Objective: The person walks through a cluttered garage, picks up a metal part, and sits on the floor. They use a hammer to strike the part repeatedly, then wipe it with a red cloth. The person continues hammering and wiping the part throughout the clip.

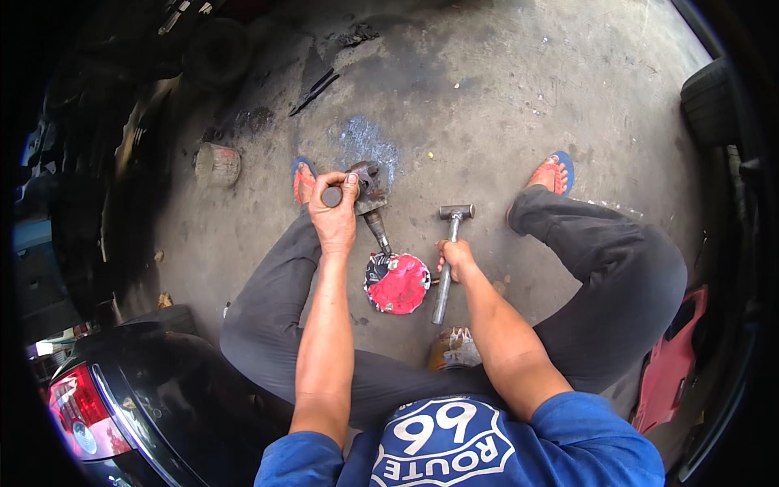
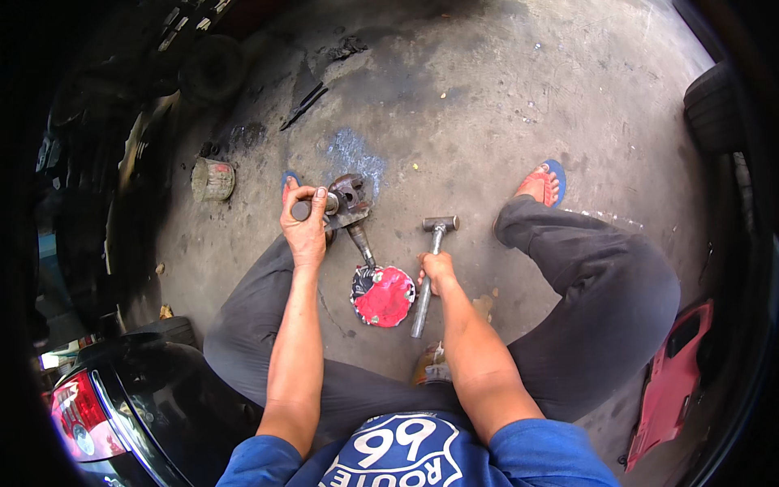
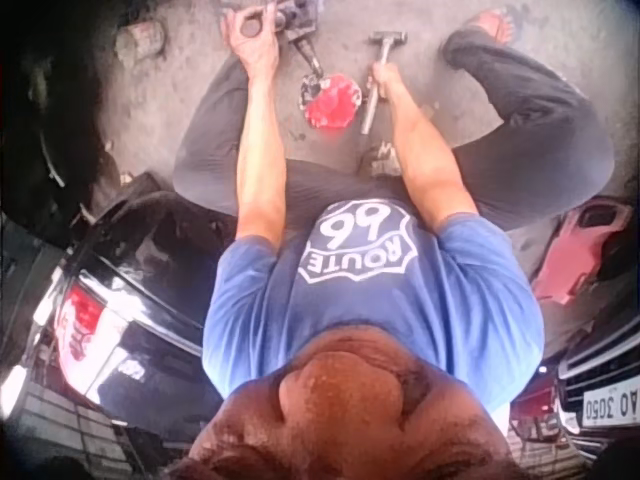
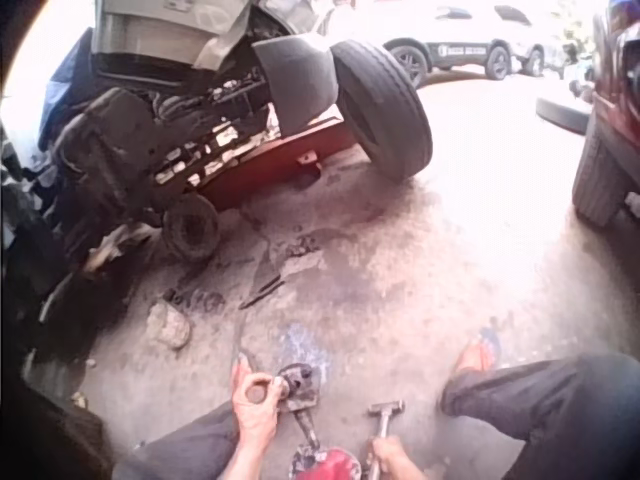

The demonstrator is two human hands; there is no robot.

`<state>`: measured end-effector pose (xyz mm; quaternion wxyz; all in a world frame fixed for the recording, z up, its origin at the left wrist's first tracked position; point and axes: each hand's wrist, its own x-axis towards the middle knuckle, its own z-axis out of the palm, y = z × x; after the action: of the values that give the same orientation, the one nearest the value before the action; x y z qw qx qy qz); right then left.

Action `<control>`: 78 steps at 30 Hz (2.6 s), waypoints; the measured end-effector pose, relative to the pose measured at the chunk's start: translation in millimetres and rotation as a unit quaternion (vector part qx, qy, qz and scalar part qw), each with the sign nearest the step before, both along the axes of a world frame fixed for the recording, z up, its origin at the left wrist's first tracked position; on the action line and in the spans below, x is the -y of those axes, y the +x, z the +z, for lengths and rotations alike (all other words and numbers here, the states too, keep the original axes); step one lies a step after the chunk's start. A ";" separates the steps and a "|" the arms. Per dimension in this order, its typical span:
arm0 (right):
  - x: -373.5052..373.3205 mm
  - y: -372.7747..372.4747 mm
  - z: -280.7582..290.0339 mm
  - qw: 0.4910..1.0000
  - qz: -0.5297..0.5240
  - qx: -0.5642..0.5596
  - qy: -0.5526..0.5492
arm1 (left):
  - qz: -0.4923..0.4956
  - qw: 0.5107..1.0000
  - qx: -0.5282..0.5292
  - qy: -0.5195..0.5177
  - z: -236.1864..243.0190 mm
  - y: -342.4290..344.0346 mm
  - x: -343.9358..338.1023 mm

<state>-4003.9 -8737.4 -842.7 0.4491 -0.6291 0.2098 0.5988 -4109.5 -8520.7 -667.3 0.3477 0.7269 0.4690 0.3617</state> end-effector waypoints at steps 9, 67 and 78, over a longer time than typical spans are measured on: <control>-31.5 -10.6 5.4 0.995 -0.094 -0.009 0.014 | -0.035 0.986 -0.111 -0.120 23.1 -1.7 -42.1; 20.0 -47.1 -12.1 0.939 0.218 0.241 -0.116 | -0.188 0.758 -0.604 -0.161 135.4 -76.1 -42.0; 35.1 -36.9 2.6 0.906 0.267 0.306 -0.115 | -0.266 0.721 -0.614 -0.180 137.0 -88.7 -69.8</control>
<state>-4040.7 -8772.5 -840.1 0.2390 -0.8615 -0.0464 0.4456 -4198.2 -8450.9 -530.3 0.1903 0.8083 0.4234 -0.3622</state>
